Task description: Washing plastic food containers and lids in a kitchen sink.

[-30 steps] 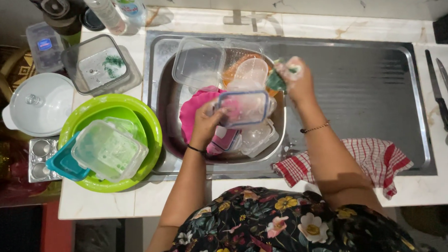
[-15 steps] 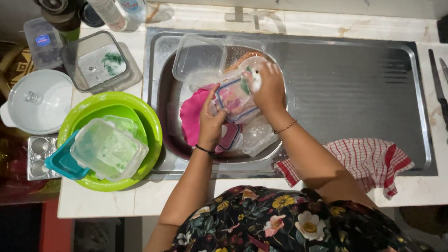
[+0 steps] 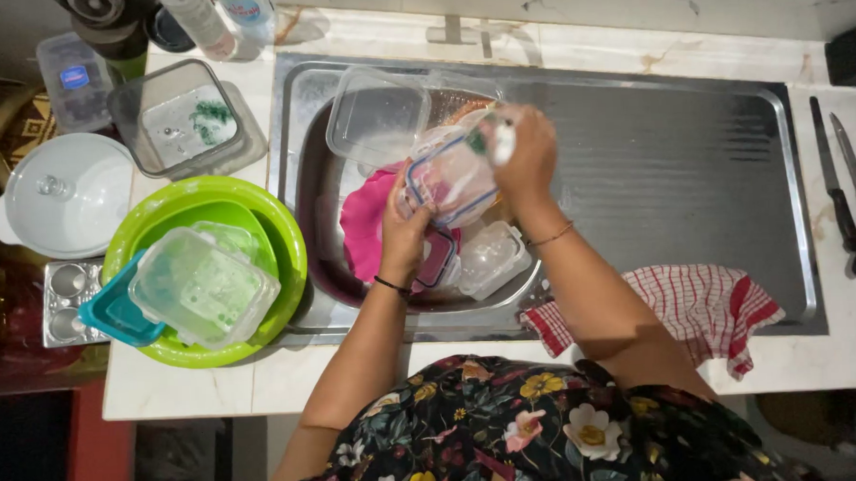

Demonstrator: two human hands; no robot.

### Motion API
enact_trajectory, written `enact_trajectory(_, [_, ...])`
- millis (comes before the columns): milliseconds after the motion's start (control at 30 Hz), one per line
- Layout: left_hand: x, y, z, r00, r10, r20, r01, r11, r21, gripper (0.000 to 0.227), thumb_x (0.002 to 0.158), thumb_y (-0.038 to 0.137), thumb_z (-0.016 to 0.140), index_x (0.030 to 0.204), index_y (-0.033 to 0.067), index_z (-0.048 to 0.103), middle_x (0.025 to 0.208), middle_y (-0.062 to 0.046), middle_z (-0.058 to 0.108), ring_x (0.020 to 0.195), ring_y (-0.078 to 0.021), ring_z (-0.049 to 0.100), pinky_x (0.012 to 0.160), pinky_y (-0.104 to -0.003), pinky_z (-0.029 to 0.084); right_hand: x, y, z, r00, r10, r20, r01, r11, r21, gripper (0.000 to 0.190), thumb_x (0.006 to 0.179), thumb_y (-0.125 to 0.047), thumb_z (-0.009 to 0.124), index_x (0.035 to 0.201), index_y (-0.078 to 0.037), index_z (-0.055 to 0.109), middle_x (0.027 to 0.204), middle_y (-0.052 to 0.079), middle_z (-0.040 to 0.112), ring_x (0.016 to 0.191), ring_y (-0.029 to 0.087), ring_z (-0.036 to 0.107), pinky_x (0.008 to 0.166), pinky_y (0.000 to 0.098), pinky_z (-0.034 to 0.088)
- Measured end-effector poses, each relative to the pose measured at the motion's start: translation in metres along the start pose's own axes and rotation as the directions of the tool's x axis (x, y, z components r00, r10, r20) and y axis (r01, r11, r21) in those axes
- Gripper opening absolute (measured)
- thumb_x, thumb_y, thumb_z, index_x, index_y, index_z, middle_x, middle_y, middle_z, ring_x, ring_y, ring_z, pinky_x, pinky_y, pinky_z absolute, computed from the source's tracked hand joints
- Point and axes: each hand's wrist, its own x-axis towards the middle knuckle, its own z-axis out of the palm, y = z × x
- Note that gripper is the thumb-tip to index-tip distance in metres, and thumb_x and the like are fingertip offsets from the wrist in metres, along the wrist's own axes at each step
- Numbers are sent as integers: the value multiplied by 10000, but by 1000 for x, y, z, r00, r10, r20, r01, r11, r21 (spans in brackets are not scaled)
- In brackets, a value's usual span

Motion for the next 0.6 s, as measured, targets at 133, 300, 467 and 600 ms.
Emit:
enact_trajectory(133, [-3,12,1,997,-37,-67,30,994,-102,748,901,-93,561,1602,34,329,1433,-139,570,1234,-237,619,1026,-373,556,-59,-11,30,931,-288,224,265,956,128,347,937,-128,701,1274,-72,643,1318,169,658,1297,393,602,1107,516,482])
enact_trajectory(300, [-6,35,5,993,-17,-119,-3,986,-167,787,880,-78,602,1596,63,310,1424,-142,568,1204,-264,631,951,-391,594,-44,-19,8,855,-414,312,396,910,123,468,861,-113,711,1313,-235,717,1320,112,662,1364,324,579,1208,563,371])
enact_trajectory(467, [-3,17,3,998,-10,-69,-2,984,-178,812,864,-95,618,1603,50,315,1423,-140,566,1226,-262,622,979,-396,579,-46,-31,-2,917,-241,318,212,969,124,517,865,-64,664,1381,-90,656,1359,201,630,1352,416,536,1195,547,400])
enact_trajectory(600, [-5,24,4,998,13,-64,-23,987,-160,810,876,-91,630,1611,42,317,1453,-134,563,1268,-246,604,1040,-379,547,-59,-38,5,793,-499,350,447,866,222,473,872,-65,622,1339,-115,681,1456,225,614,1392,392,547,1184,541,391])
